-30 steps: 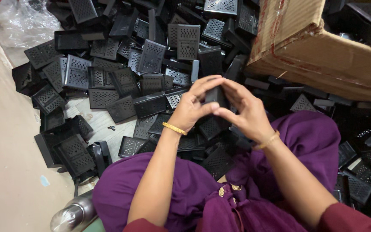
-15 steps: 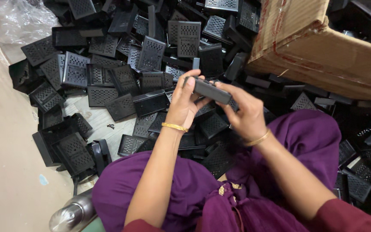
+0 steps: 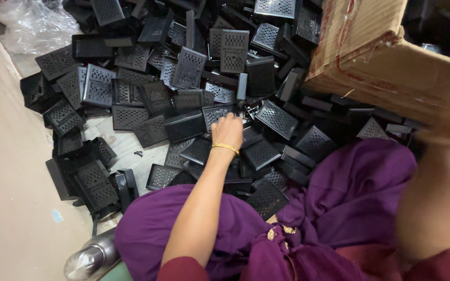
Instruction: The person sits on the floor and repeatedly picks up two black plastic components, snaps them together, and places the assembled unit into a cardboard box. The process is repeated continuously with many identical parts.
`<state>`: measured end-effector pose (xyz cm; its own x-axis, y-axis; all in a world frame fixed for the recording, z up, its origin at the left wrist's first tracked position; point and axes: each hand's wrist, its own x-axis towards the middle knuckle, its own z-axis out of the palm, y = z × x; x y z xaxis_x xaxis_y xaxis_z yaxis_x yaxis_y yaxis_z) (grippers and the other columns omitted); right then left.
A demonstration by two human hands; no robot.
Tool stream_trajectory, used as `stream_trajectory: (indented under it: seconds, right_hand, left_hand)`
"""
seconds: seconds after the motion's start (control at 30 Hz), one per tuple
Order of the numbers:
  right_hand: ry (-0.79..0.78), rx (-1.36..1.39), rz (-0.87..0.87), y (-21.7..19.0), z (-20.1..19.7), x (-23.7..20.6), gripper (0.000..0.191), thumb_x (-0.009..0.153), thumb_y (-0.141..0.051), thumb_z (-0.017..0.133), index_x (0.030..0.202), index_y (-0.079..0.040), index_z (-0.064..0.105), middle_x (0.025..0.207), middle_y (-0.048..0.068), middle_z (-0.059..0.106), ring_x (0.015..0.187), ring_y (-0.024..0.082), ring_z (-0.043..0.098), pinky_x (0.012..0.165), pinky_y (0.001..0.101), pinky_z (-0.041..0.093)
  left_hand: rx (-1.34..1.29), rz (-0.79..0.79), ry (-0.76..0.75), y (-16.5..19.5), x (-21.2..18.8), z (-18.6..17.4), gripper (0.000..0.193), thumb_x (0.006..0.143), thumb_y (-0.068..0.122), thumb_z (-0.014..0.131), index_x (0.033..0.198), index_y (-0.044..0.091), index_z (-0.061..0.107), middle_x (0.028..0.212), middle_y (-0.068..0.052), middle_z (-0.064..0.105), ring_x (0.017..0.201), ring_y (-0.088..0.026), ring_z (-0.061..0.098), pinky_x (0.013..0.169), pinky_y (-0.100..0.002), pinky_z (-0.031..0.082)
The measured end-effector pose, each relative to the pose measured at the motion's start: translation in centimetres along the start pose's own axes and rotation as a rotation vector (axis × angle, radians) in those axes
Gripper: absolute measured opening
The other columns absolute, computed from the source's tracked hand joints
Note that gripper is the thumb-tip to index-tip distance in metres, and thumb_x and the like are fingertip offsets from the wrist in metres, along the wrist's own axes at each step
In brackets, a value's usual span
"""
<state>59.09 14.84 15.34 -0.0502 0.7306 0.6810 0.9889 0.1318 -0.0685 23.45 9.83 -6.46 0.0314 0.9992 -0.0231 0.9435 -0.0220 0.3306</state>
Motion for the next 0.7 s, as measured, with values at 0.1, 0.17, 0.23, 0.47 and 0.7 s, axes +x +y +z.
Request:
stream_trajectory:
  seconds: [0.1, 0.17, 0.23, 0.47, 0.7]
  right_hand:
    - [0.278, 0.263, -0.24, -4.8, -0.2, -1.5, 0.018, 0.095, -0.005, 0.068, 0.112, -0.005, 0.073, 0.109, 0.012, 0.072, 0.099, 0.03, 0.07, 0.086, 0.0409, 0.056]
    - [-0.214, 0.607, -0.226, -8.6, 2.3, -3.4, 0.018, 0.094, -0.005, 0.067, 0.11, -0.005, 0.074, 0.106, 0.013, 0.072, 0.095, 0.03, 0.071, 0.082, 0.0412, 0.056]
    - [-0.616, 0.699, -0.208, -11.4, 6.2, -5.1, 0.04, 0.093, -0.031, 0.076, 0.121, -0.005, 0.067, 0.115, 0.018, 0.068, 0.108, 0.037, 0.065, 0.094, 0.0454, 0.052]
    - [-0.707, 0.3, -0.182, -10.9, 11.0, -9.0, 0.046, 0.075, -0.034, 0.081, 0.112, -0.014, 0.062, 0.123, 0.019, 0.062, 0.114, 0.039, 0.059, 0.085, 0.0503, 0.047]
    - [-0.835, 0.967, 0.177, -11.9, 8.1, -10.9, 0.072, 0.078, -0.024, 0.086, 0.138, -0.01, 0.048, 0.13, 0.015, 0.06, 0.125, 0.03, 0.06, 0.104, 0.0441, 0.05]
  left_hand:
    - [-0.144, 0.016, -0.026, 0.5, 1.1, 1.1, 0.035, 0.071, 0.009, 0.071, 0.106, 0.01, 0.069, 0.103, -0.013, 0.067, 0.098, -0.039, 0.065, 0.079, -0.059, 0.05]
    - [-0.143, 0.003, -0.118, 1.2, 2.1, 0.9, 0.022, 0.082, 0.01, 0.068, 0.103, 0.012, 0.07, 0.108, -0.016, 0.065, 0.1, -0.039, 0.066, 0.086, -0.055, 0.052]
    - [-0.214, -0.065, -0.071, 2.1, 2.9, 0.0, 0.016, 0.088, 0.009, 0.065, 0.103, 0.014, 0.069, 0.11, -0.017, 0.065, 0.102, -0.04, 0.067, 0.09, -0.051, 0.054]
    - [-0.733, -0.238, 0.291, 1.0, 3.9, -5.4, 0.047, 0.082, -0.001, 0.06, 0.127, 0.012, 0.059, 0.101, -0.016, 0.074, 0.09, -0.031, 0.074, 0.083, -0.039, 0.057]
    - [-1.209, -0.21, 0.062, 2.6, 0.4, -4.1, 0.04, 0.088, 0.006, 0.068, 0.128, 0.009, 0.065, 0.115, -0.01, 0.073, 0.095, -0.018, 0.075, 0.079, -0.033, 0.062]
